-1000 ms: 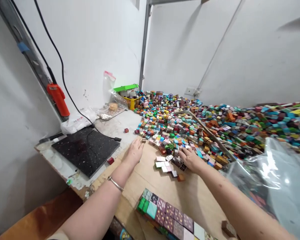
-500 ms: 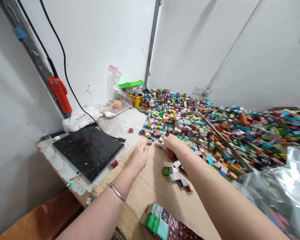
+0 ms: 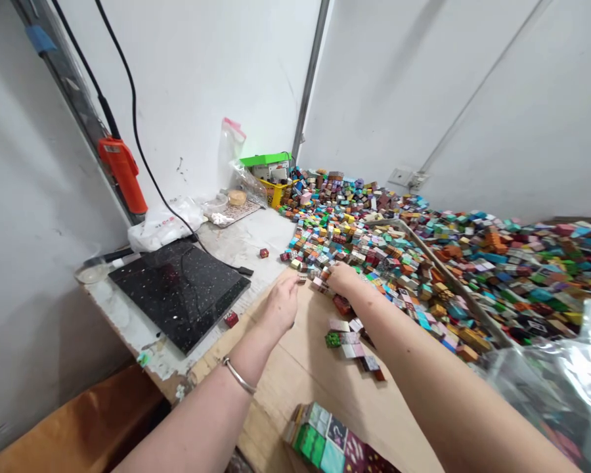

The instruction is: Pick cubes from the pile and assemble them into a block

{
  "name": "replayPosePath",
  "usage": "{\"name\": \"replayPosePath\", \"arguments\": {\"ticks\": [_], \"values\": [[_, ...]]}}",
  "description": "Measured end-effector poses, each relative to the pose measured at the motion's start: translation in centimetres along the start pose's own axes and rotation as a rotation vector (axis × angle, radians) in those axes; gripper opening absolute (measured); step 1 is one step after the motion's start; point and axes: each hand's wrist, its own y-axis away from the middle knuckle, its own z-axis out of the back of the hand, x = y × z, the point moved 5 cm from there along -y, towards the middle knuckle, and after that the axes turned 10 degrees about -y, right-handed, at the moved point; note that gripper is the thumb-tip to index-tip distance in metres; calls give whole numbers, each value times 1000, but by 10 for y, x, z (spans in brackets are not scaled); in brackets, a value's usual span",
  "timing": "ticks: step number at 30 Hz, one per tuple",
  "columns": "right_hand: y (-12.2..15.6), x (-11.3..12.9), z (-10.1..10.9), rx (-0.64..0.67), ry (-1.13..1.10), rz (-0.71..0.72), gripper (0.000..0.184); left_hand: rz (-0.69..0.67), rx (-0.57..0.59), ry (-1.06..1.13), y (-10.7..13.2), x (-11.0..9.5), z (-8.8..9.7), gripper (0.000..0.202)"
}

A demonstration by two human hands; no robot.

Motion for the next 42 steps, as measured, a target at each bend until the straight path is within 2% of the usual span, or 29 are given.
{"name": "replayPosePath", "arguments": {"ticks": [4, 8, 13, 18, 24, 27, 32, 35, 38, 42], "values": [[2, -1, 3, 23, 30, -65, 39, 12, 23, 11, 0, 2, -1, 44], [7, 9, 4, 34, 54, 33, 63, 22, 36, 17, 0, 2, -1, 44], [16, 7, -2, 99, 108, 130, 73, 33, 61, 38, 0, 1, -1, 44], [16, 1, -1, 41, 202, 161, 64, 39, 88, 65, 1, 1, -2, 44], [10, -6, 13, -41, 271, 92, 62, 53, 112, 92, 2, 1, -2, 43], [7, -13, 15, -80, 244, 84, 65, 60, 111, 106, 3, 1, -3, 44], [7, -19, 25, -127, 130, 83, 54, 75, 97, 132, 2, 2, -4, 43], [18, -12, 38, -141, 51, 90, 45, 72, 67, 146, 1, 2, -1, 44], [40, 7, 44, -109, -28, 128, 42, 78, 11, 156, 0, 2, 7, 44], [74, 37, 27, 9, -94, 190, 39, 102, -27, 161, 0, 1, 16, 44]]}}
